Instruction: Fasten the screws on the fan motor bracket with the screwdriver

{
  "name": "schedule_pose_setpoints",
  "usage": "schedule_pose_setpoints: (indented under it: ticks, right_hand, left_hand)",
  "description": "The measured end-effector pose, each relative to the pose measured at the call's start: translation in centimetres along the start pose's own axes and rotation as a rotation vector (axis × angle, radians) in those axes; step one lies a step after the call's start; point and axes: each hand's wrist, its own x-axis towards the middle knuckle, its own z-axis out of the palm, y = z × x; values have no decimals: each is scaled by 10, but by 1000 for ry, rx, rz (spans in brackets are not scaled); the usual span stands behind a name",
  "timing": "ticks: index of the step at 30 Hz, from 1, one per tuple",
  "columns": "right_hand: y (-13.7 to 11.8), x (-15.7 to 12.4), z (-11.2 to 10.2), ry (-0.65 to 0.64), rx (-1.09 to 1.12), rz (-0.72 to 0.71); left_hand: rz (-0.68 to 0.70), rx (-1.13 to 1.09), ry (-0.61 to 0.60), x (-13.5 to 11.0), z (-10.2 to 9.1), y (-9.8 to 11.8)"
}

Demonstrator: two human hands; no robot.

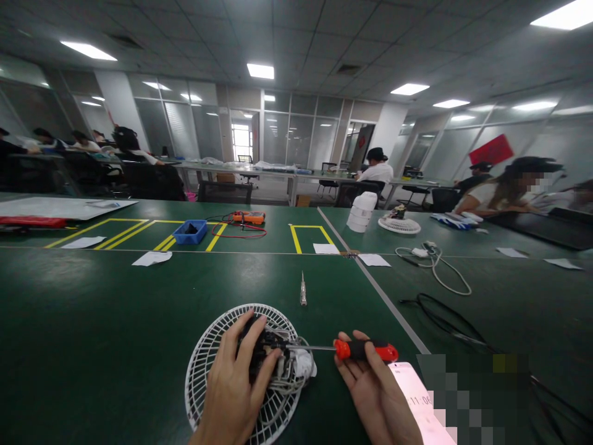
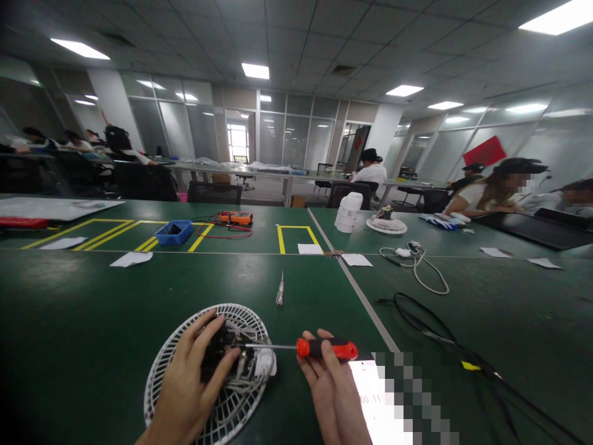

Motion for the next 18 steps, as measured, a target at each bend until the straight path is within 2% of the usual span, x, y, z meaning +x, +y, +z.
schedule_pose_setpoints:
  ticks: [3, 11, 18]
  right_hand:
    - [1, 0, 0, 48, -51, -29]
    - [-8, 0, -1, -50, 61, -6]
    - [-7, 2, -2, -13, -51, -20]
  left_hand:
    - [-6, -18, 20, 1, -1, 2]
    - [2, -13, 18, 0, 0, 0]
    - [0, -28, 29, 1, -1, 1]
